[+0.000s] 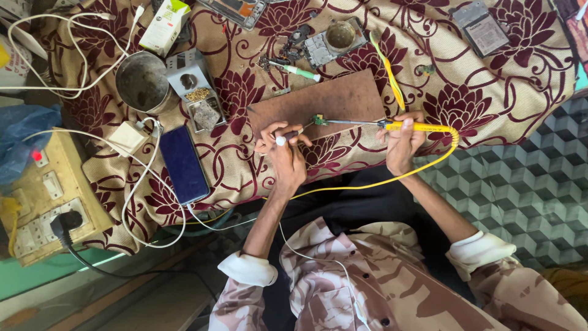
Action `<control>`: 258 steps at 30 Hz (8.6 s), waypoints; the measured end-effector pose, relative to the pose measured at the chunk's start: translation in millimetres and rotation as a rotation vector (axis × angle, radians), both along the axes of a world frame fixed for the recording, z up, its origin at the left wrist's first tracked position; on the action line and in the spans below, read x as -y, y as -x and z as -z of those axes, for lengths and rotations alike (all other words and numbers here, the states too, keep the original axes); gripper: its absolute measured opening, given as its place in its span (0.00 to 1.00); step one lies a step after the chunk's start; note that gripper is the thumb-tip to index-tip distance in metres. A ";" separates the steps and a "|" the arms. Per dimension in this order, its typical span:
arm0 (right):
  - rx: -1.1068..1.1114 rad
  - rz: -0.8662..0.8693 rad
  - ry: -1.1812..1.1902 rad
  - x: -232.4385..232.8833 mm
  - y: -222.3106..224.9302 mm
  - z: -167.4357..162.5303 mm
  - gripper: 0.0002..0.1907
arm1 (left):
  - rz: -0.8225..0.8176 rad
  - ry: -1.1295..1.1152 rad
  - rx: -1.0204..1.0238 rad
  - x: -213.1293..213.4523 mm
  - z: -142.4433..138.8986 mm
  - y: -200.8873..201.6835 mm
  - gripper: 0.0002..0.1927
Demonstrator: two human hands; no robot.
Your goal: The person uses a soldering iron and solder wire to work on a small green circuit board. They repeatedly apply heat and solder to specific points on the board while holding it steady with their other hand.
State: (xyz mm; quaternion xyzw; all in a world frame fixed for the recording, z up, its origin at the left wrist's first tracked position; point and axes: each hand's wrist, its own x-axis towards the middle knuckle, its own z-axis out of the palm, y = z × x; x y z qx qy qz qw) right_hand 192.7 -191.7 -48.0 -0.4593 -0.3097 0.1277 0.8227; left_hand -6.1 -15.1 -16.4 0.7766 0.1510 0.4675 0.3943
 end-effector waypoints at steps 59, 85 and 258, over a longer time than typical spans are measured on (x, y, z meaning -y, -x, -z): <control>-0.218 0.206 -0.004 1.0 -8.5 -1.7 0.19 | -0.191 -0.155 -0.273 7.8 -18.3 7.3 0.12; -0.133 0.191 0.051 4.3 -6.8 4.4 0.16 | -0.156 -0.179 -0.237 9.2 -24.5 8.3 0.11; 0.394 0.085 0.447 -8.2 -20.1 -88.6 0.14 | -0.172 -0.239 -0.267 7.5 -25.4 1.5 0.10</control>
